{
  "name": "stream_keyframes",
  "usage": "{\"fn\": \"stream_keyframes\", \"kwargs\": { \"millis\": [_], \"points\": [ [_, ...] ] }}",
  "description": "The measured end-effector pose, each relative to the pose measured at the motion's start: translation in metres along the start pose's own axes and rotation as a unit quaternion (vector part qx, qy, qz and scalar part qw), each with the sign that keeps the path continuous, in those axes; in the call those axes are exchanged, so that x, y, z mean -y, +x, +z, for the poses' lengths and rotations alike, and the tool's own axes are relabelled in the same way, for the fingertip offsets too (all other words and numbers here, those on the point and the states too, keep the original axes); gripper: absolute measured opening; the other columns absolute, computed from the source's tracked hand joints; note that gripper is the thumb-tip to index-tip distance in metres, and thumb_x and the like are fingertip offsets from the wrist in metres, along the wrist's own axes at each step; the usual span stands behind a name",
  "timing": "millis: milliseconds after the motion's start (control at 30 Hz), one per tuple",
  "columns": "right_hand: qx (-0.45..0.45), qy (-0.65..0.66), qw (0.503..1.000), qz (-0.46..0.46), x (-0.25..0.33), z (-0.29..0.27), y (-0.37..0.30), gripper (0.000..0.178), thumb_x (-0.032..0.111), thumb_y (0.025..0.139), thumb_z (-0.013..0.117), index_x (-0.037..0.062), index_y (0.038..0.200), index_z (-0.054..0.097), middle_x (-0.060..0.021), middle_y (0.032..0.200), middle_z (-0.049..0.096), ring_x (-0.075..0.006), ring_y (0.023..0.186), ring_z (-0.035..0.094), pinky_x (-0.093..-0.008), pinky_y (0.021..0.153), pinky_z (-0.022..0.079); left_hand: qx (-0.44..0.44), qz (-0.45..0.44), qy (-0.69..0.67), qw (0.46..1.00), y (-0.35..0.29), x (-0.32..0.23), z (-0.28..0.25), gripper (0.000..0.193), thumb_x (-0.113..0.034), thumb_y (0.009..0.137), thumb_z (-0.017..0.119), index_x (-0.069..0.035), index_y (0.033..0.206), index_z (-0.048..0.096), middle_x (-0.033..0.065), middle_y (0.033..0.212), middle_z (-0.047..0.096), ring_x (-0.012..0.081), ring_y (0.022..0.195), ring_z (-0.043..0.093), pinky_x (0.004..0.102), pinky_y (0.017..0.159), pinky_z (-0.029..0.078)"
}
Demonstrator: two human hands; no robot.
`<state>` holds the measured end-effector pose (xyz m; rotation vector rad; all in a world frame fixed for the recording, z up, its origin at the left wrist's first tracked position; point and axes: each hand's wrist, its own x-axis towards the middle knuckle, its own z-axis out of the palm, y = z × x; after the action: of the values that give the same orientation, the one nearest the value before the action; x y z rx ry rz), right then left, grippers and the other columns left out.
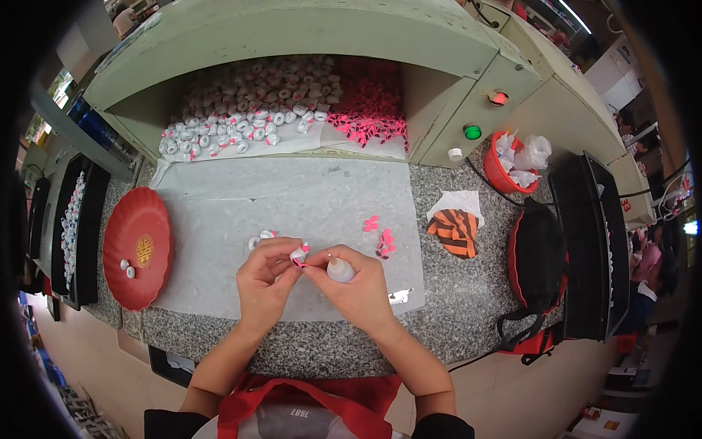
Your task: Assembling small toy character heads by applying glue and attaching pink bow/ear parts.
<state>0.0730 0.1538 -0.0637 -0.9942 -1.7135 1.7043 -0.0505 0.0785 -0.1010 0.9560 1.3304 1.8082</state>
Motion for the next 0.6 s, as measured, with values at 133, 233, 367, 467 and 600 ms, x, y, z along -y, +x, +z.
{"fn": "stream_keyframes", "kwargs": {
  "millis": [133, 233, 367, 467, 600],
  "points": [
    [-0.037, -0.002, 0.999, -0.018, -0.002, 0.000, 0.000, 0.011, 0.005, 0.072, 0.069, 0.0012, 0.081, 0.064, -0.0019, 0.070, 0.062, -0.0051, 0.055, 0.053, -0.0183, 0.046, 0.041, 0.021, 0.030, 0.037, 0.999, 0.000, -0.003, -0.001, 0.030, 0.016, 0.074, 0.056, 0.004, 0.101, 0.054, 0.0121, 0.108, 0.051, 0.0201, 0.099, 0.056, 0.0309, 0.087, 0.049],
    [-0.029, -0.010, 0.999, -0.011, 0.000, -0.004, -0.001, 0.011, 0.004, 0.071, 0.070, 0.0011, 0.080, 0.063, -0.0018, 0.070, 0.062, -0.0049, 0.056, 0.053, -0.0182, 0.047, 0.041, 0.022, 0.027, 0.027, 0.999, 0.000, -0.005, 0.000, 0.029, 0.016, 0.074, 0.056, 0.004, 0.100, 0.055, 0.0125, 0.108, 0.051, 0.0202, 0.099, 0.056, 0.0308, 0.087, 0.049],
    [-0.015, -0.021, 1.000, -0.001, 0.000, -0.010, -0.001, 0.011, 0.003, 0.070, 0.071, 0.0010, 0.078, 0.063, -0.0019, 0.071, 0.062, -0.0045, 0.061, 0.053, -0.0181, 0.052, 0.042, 0.036, 0.027, 0.043, 0.998, 0.000, -0.008, -0.001, 0.028, 0.016, 0.074, 0.057, 0.004, 0.100, 0.056, 0.0132, 0.110, 0.051, 0.0204, 0.100, 0.055, 0.0306, 0.087, 0.049],
    [-0.043, -0.030, 0.999, -0.011, 0.001, -0.012, -0.002, 0.011, 0.002, 0.070, 0.070, 0.0009, 0.077, 0.062, -0.0019, 0.071, 0.062, -0.0043, 0.063, 0.054, -0.0183, 0.056, 0.043, 0.070, 0.028, 0.074, 0.994, 0.000, -0.014, 0.000, 0.029, 0.016, 0.073, 0.057, 0.005, 0.100, 0.058, 0.0144, 0.111, 0.051, 0.0204, 0.100, 0.055, 0.0303, 0.086, 0.049],
    [-0.060, -0.029, 0.997, -0.037, -0.004, -0.008, -0.004, 0.011, 0.001, 0.070, 0.070, 0.0010, 0.077, 0.062, -0.0014, 0.073, 0.062, -0.0047, 0.066, 0.054, -0.0185, 0.057, 0.043, 0.072, -0.017, 0.003, 0.997, -0.001, -0.015, -0.001, 0.031, 0.014, 0.074, 0.057, 0.004, 0.103, 0.058, 0.0153, 0.111, 0.053, 0.0199, 0.099, 0.056, 0.0290, 0.084, 0.049]
  ]
}}
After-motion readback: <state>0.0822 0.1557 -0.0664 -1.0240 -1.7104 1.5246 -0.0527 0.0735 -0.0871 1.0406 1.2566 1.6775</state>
